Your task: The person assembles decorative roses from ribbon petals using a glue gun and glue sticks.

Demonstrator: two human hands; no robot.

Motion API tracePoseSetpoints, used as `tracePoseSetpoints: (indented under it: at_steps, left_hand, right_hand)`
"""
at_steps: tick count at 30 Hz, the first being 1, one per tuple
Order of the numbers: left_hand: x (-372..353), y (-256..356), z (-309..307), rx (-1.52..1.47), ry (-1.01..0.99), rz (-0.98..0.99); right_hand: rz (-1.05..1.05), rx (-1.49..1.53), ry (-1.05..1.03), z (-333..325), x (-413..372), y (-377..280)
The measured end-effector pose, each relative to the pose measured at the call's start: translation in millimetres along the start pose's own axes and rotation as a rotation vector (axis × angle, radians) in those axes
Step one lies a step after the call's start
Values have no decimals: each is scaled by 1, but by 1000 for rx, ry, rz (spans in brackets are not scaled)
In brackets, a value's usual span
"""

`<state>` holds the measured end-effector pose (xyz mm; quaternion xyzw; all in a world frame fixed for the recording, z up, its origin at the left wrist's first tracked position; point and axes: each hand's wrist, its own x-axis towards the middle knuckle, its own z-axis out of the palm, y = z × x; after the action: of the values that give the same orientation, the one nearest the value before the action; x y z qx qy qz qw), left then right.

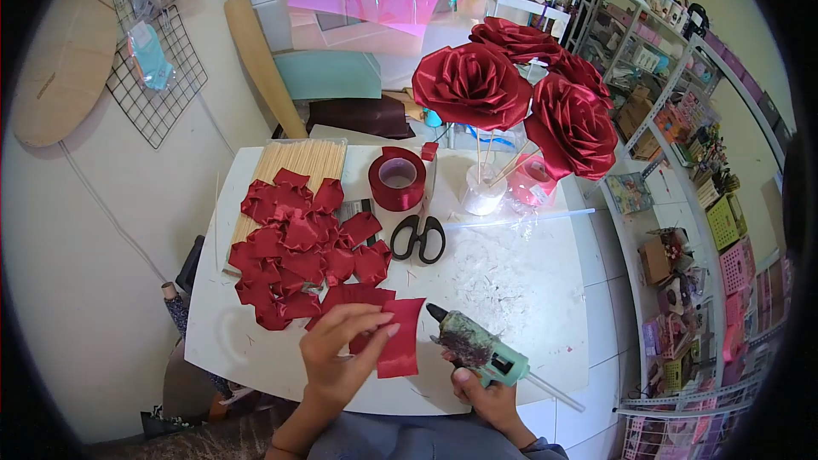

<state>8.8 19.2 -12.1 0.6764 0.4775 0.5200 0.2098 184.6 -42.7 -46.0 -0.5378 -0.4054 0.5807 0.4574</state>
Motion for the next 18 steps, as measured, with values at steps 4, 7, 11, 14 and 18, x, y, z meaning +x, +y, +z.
tracePoseSetpoints:
  at_steps: [4, 7, 11, 14, 18]
  left_hand:
    - [0, 6, 4, 27, -7, 21]
    - [1, 8, 3, 18, 3, 38]
    - [2, 12, 1, 29, -8, 48]
    - [1, 12, 0, 19, -19, 47]
    - [2, 14, -1, 3, -30, 29]
  right_hand:
    - [-79, -124, 54, 6, 1, -3]
    - [-91, -170, 62, 5, 2, -5]
    - [-125, -250, 46, 4, 2, -2]
    - [-112, -229, 41, 4, 2, -2]
    - [-71, -232, 27, 4, 1, -5]
